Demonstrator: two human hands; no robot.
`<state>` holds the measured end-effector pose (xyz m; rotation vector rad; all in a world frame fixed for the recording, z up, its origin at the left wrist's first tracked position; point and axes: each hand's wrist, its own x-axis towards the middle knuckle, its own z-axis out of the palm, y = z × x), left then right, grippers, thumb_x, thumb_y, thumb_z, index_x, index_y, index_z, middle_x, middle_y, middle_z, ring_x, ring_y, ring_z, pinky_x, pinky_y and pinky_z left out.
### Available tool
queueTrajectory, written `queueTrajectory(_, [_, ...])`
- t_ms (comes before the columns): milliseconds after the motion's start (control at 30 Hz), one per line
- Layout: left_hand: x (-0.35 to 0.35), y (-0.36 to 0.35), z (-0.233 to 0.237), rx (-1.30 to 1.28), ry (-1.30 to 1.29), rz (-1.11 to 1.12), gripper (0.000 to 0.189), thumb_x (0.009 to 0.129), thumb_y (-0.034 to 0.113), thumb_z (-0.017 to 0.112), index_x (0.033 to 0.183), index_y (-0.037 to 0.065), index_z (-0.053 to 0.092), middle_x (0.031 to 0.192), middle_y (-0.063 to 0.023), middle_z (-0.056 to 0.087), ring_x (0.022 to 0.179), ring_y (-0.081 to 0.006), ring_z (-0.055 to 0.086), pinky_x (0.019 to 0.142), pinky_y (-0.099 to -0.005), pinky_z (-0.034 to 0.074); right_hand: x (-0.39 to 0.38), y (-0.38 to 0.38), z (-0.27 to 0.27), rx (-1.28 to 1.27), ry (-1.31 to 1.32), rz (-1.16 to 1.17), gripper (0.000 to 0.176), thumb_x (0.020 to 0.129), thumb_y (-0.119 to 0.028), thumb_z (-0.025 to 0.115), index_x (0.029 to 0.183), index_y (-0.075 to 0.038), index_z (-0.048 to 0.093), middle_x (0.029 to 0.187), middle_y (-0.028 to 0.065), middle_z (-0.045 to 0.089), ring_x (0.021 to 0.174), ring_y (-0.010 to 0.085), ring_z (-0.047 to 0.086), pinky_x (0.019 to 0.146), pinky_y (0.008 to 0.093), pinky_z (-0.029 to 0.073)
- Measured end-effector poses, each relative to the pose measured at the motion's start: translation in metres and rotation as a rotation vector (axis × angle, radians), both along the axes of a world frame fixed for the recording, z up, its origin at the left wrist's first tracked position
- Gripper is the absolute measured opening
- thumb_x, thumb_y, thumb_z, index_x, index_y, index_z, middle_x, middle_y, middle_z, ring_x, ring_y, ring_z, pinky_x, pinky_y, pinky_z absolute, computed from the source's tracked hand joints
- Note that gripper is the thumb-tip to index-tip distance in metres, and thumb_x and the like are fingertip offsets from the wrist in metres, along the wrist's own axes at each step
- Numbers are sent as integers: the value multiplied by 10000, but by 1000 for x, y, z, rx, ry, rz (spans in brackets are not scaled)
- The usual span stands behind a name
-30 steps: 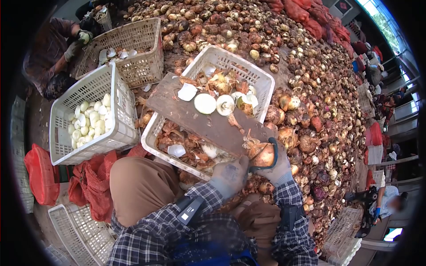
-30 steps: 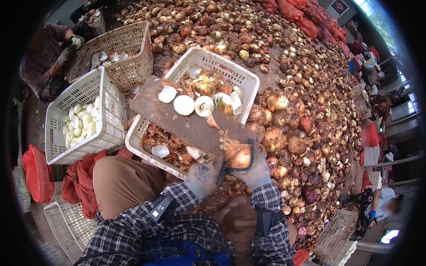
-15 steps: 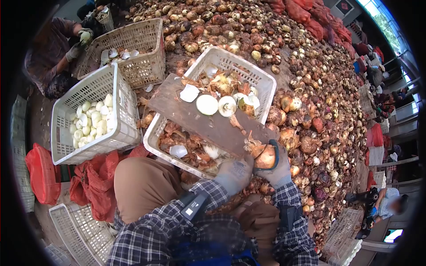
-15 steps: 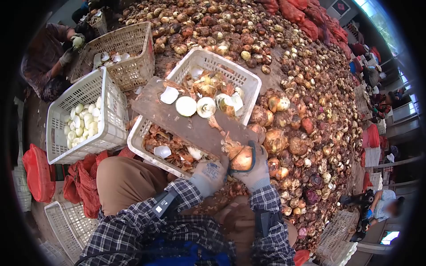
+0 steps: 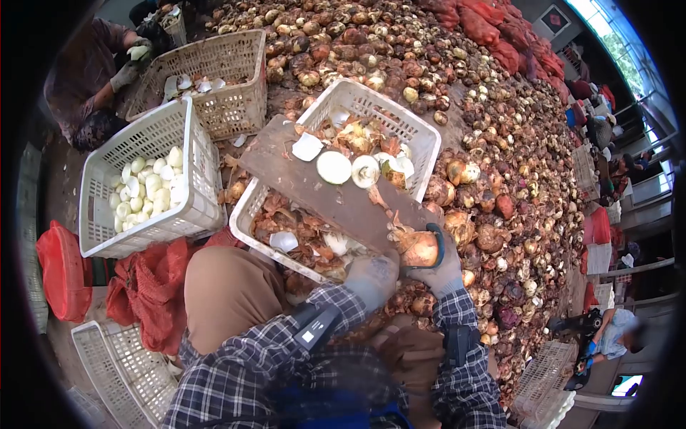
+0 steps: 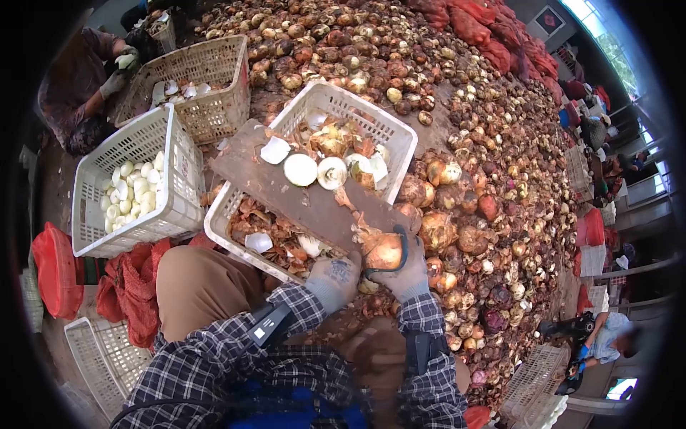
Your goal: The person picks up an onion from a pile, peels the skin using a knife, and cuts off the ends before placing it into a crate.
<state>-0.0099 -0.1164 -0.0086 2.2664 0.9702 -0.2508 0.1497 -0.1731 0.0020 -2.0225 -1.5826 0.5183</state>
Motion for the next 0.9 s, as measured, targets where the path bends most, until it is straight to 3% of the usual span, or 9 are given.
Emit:
queueTrajectory(267, [-13,2,-17,-33,-1,27,299,871,181,526,1104,-5,505,1011,-167,670,934,-263,667,747,-386,526,8,0,-10,47,99,14,966,453,-271,885,1280,-24,453,1189,159,511,1092,305,522,964,381,442])
queueTrajectory(367, [-29,2,-14,10,5,9,330,860,208,557,1107,-4,502,954,-132,682,898,-235,673,679,-384,533,9,-6,-17,74,415,-77,920,453,-147,893,1255,-39,456,1185,114,539,1076,240,559,947,358,479])
queueTrajectory(433, [-40,11,4,-6,36,-1,341,859,215,554,1126,9,508,1025,-145,667,965,-250,654,777,-372,518,5,-7,-16,114,468,-93,891,476,-63,882,1254,-36,449,1179,103,553,1051,208,580,928,343,504])
queueTrajectory(600, [-53,28,12,-118,86,191,314,850,208,555,1120,48,569,1067,-147,664,1019,-268,641,843,-368,511,-45,10,-13,127,405,-298,763,555,-160,880,1191,9,494,1099,123,600,986,211,605,876,332,505])
queueTrajectory(633, [-53,26,1,86,14,220,245,793,178,618,1003,51,618,902,-105,693,839,-235,687,700,-345,541,-52,13,-7,106,397,-319,751,564,-178,876,1184,17,501,1087,116,608,976,207,606,876,329,501])
queueTrajectory(700, [-54,30,-3,120,39,162,211,794,160,611,978,61,642,887,-108,696,839,-234,689,683,-348,544,-50,10,-10,100,293,-280,666,633,-188,842,1166,43,516,1045,109,627,918,188,622,816,311,521])
queueTrajectory(800, [-54,32,-2,133,44,135,174,794,141,601,939,71,669,874,-107,699,842,-232,690,660,-352,546,-23,2,-20,-22,523,-340,615,685,-189,808,1178,40,520,1033,110,631,869,174,635,733,280,538])
queueTrajectory(833, [-55,33,-5,134,44,136,166,794,136,599,926,73,677,871,-106,700,843,-232,691,653,-353,546,-12,1,-18,-159,593,-362,603,738,-321,760,1188,26,558,1148,152,624,992,240,618,867,339,488])
queueTrajectory(900, [-56,38,-14,182,52,202,160,803,145,591,920,78,676,887,-107,702,841,-232,692,644,-357,546,-6,3,-15,-237,495,-425,583,756,-340,737,1184,20,572,1155,167,620,1008,251,613,879,341,480])
